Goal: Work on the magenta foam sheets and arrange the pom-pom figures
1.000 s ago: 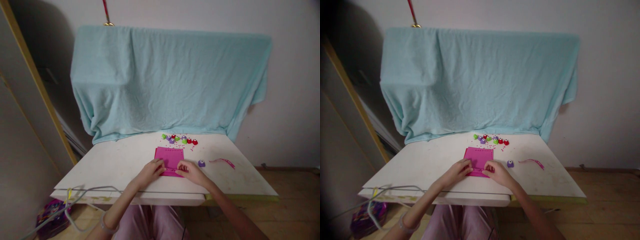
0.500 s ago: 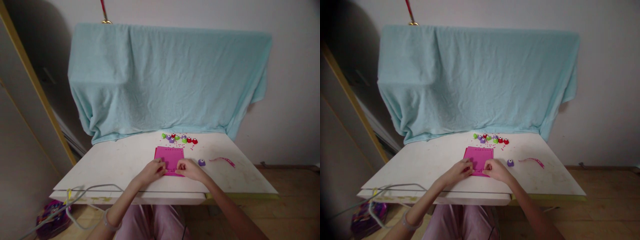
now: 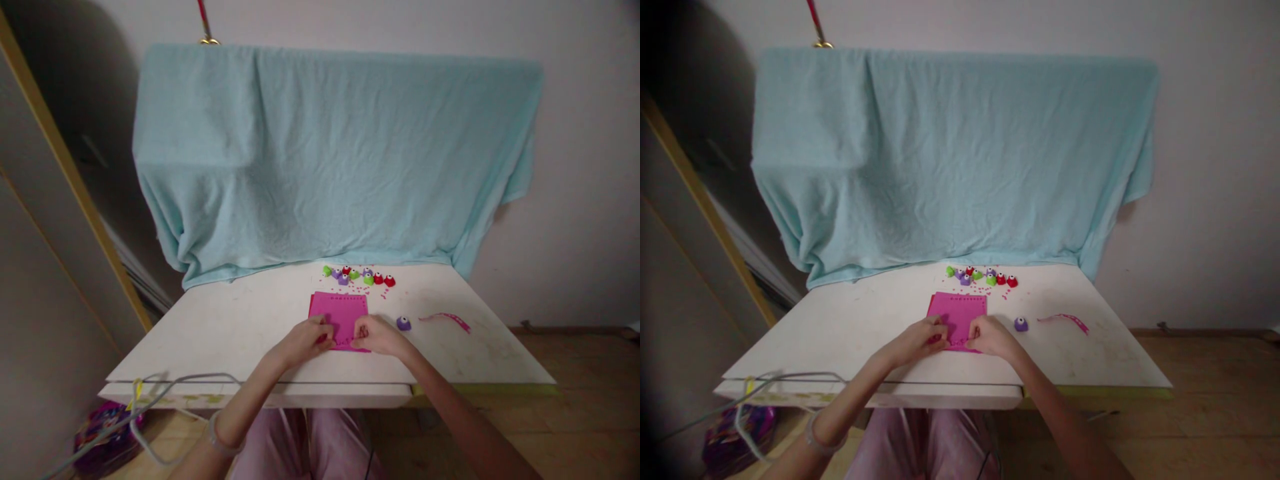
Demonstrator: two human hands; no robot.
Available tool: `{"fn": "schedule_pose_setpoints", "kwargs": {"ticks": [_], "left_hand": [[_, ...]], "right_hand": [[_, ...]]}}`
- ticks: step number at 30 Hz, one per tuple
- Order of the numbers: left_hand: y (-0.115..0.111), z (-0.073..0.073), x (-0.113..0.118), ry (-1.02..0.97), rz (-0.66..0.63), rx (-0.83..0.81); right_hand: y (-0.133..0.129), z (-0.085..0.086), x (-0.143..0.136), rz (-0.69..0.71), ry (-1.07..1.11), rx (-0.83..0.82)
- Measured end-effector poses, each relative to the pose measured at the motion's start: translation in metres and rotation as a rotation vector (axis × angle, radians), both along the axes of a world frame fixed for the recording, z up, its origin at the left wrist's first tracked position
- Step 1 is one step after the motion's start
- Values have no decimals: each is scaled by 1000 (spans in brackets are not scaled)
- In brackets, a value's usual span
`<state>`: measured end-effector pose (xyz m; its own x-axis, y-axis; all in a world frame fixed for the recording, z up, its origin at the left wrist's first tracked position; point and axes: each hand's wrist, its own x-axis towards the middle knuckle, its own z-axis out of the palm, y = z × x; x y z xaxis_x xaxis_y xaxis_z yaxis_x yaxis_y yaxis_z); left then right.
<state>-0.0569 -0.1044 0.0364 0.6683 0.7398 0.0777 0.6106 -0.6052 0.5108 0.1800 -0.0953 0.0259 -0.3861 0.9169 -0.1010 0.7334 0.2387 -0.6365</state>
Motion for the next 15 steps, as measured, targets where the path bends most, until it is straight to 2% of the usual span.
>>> {"fn": "schedule_pose_setpoints", "kwargs": {"ticks": [7, 11, 15], "left_hand": [[20, -5, -1, -22, -36, -179], [31, 6, 7, 106, -41, -291], [31, 18, 26, 318, 50, -171]], "right_hand": [[2, -5, -1, -3, -47, -14], [4, -4, -1, 5, -43, -26], [4, -1, -1, 11, -45, -47]]}}
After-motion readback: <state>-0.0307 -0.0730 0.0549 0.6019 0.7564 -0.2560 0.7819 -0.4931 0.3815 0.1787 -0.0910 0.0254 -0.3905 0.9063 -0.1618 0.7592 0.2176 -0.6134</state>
